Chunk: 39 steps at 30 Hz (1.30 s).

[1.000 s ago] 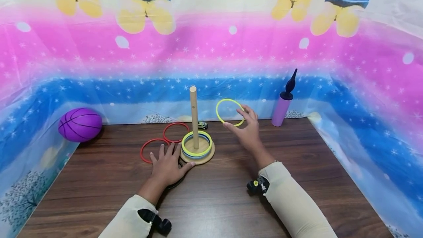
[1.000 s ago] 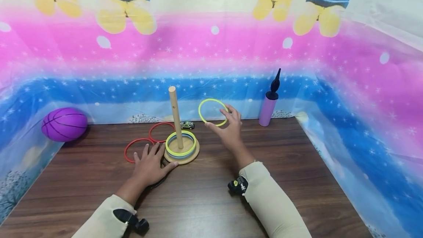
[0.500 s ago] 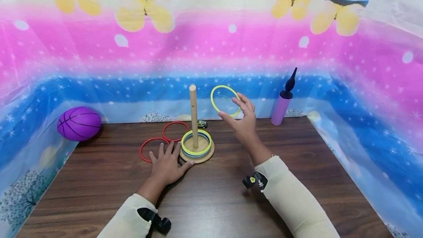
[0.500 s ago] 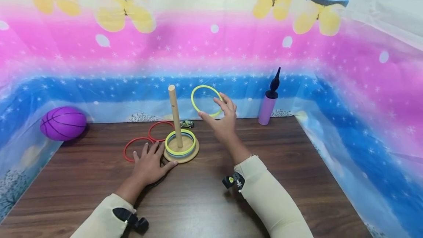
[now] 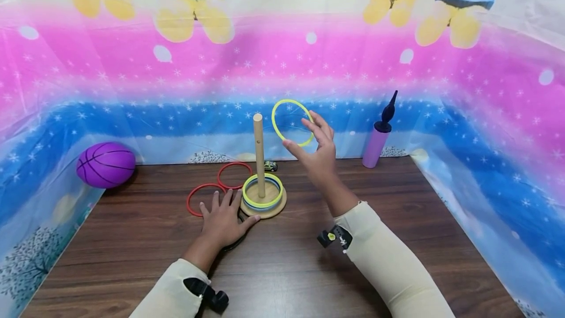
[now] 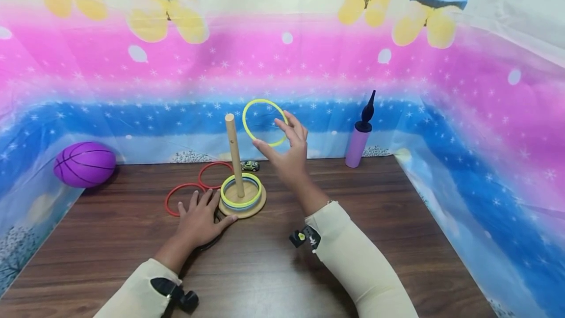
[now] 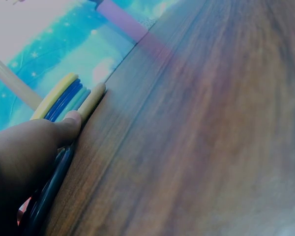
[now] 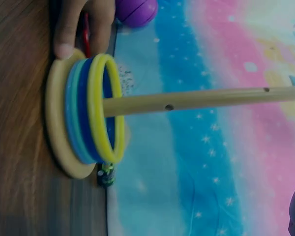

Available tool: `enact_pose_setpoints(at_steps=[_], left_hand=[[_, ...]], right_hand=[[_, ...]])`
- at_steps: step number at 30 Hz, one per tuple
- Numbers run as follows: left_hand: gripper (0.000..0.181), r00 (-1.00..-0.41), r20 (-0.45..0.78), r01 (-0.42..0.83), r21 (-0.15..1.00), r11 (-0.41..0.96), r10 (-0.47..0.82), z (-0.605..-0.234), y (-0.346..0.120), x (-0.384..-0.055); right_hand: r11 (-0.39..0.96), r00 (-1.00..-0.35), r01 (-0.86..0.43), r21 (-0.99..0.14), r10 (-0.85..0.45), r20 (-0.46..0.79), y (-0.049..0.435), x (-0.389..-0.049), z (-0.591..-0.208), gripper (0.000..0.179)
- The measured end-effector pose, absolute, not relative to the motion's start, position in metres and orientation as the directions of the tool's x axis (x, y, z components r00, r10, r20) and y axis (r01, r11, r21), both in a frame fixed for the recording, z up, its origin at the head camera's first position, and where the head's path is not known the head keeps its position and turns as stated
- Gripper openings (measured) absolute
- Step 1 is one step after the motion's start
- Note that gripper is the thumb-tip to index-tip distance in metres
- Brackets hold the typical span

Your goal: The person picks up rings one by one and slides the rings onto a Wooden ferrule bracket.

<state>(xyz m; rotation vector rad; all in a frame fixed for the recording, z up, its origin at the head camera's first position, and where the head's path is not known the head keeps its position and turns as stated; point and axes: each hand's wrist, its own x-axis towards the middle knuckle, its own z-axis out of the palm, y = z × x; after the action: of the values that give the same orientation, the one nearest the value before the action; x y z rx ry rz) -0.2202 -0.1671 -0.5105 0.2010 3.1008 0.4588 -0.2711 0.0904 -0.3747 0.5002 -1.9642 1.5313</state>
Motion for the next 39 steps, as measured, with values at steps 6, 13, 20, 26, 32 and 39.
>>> enact_pose_setpoints(at_steps=[6, 13, 20, 26, 32, 39], left_hand=[[0.102, -0.992, 0.023, 0.129, 0.289, 0.949, 0.128, -0.511, -0.168, -0.221], [0.103, -0.992, 0.020, 0.128, 0.285, 0.950, 0.128, -0.514, -0.169, -0.222], [0.102, -0.992, 0.013, 0.126, 0.288, 0.949, 0.127, -0.514, -0.168, -0.223], [0.102, -0.992, 0.012, 0.123, 0.288, 0.950, 0.125, -0.513, -0.167, -0.223], [0.101, -0.992, 0.020, 0.125, 0.285, 0.950, 0.125, -0.512, -0.167, -0.222], [0.101, -0.992, 0.024, 0.129, 0.283, 0.950, 0.127, -0.513, -0.166, -0.222]], right_hand=[[0.230, -0.776, -0.610, -0.758, 0.018, 0.630, 0.078, -0.269, -0.366, 0.068], [0.255, -0.788, -0.606, -0.754, -0.063, 0.612, 0.063, -0.272, -0.365, 0.074], [0.320, -0.807, -0.584, -0.746, -0.128, 0.577, 0.054, -0.271, -0.372, 0.081], [0.344, -0.839, -0.542, -0.767, -0.181, 0.513, 0.054, -0.266, -0.389, 0.083], [0.377, -0.863, -0.505, -0.777, -0.200, 0.464, 0.054, -0.263, -0.405, 0.086], [0.375, -0.886, -0.464, -0.803, -0.219, 0.409, 0.055, -0.262, -0.424, 0.086]])
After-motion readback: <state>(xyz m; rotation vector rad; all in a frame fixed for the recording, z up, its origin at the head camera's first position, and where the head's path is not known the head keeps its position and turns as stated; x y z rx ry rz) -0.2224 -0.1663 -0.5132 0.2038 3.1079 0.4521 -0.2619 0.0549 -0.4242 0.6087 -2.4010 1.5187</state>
